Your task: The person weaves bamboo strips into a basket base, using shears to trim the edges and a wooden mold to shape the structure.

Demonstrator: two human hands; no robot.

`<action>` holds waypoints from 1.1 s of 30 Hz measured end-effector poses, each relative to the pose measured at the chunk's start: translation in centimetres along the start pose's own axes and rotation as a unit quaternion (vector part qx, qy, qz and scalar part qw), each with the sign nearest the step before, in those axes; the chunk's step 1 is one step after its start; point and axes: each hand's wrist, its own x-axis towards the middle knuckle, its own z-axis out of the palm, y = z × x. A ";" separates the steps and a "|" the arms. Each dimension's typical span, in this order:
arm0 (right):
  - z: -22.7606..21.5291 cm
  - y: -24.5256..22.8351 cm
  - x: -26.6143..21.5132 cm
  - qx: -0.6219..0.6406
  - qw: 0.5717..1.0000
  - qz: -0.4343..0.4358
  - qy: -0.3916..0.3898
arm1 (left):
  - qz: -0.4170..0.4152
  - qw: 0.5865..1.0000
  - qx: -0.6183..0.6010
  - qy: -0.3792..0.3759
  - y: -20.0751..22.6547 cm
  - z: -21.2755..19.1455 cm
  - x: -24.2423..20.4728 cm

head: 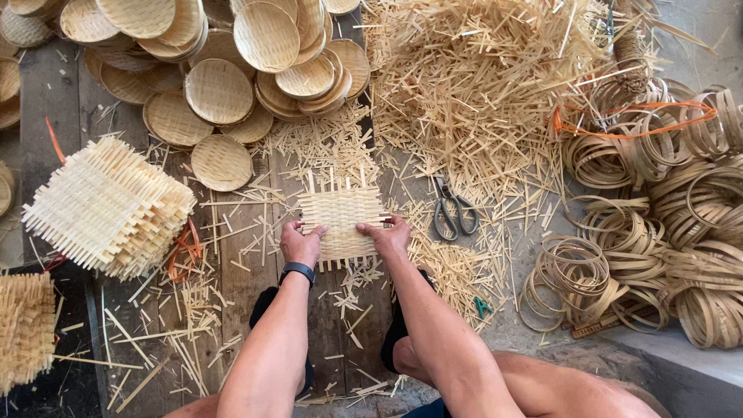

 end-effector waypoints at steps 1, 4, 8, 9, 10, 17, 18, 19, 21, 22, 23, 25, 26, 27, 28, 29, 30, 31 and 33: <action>0.0 -0.5 -0.4 -0.012 1.000 0.008 0.000 | 0.011 1.000 0.002 0.009 -0.4 0.3 0.3; -0.3 -1.3 -1.3 -0.034 0.999 0.024 0.008 | 0.035 0.999 0.006 0.025 -1.9 1.2 1.1; -0.5 -1.4 -1.7 -0.010 1.000 -0.011 0.018 | 0.060 0.998 0.004 0.036 -3.8 2.2 2.6; -0.5 -1.4 -1.6 0.001 0.999 -0.027 0.018 | 0.072 0.997 0.003 0.040 -4.3 2.5 2.9; -0.5 -1.4 -1.7 0.009 0.999 -0.034 0.017 | 0.079 0.996 -0.004 0.043 -4.8 2.7 3.4; -0.9 -1.9 -2.5 -0.027 0.998 -0.015 0.048 | 0.122 0.991 -0.048 0.022 -8.0 3.3 5.7; -1.0 -2.1 -2.5 -0.036 0.998 -0.010 0.047 | 0.124 0.990 -0.063 0.014 -8.2 3.3 5.9; -1.1 -2.3 -2.6 -0.028 0.999 -0.018 0.040 | 0.124 0.990 -0.060 0.013 -8.4 3.2 6.1; -1.5 -2.4 -2.8 -0.012 0.999 -0.034 0.027 | 0.125 0.991 -0.054 0.008 -8.7 3.0 6.5; -1.6 -2.5 -3.0 -0.033 0.999 -0.037 0.019 | 0.130 0.990 -0.051 0.001 -8.9 2.7 6.6; -1.8 -2.7 -3.1 -0.053 0.998 -0.041 0.011 | 0.135 0.990 -0.047 -0.006 -8.9 2.4 6.6; -3.3 -3.1 -2.5 -0.070 0.997 -0.038 -0.015 | 0.136 0.987 -0.086 -0.023 -9.0 2.1 6.2; -4.2 -3.5 -1.6 -0.067 0.997 -0.033 -0.033 | 0.120 0.983 -0.127 -0.049 -8.9 1.9 6.1; -5.0 -3.8 -0.6 -0.063 0.996 -0.027 -0.055 | 0.103 0.978 -0.165 -0.071 -8.9 1.3 5.8; -6.9 -4.1 1.3 -0.099 0.994 -0.052 0.000 | 0.084 0.971 -0.203 -0.093 -8.6 1.0 5.7; -9.7 -4.2 3.5 -0.138 0.986 -0.077 0.053 | 0.062 0.979 -0.176 -0.079 -8.3 0.8 5.6; -13.0 -3.9 5.3 -0.102 0.977 -0.145 0.119 | 0.041 0.986 -0.149 -0.064 -8.0 0.5 5.5; -16.6 -3.8 7.2 -0.129 0.981 -0.080 0.124 | 0.019 0.991 -0.121 -0.047 -7.8 0.3 5.5; -25.3 -2.5 9.0 -0.329 0.910 -0.152 0.200 | 0.040 0.987 -0.144 -0.056 -7.7 0.4 5.2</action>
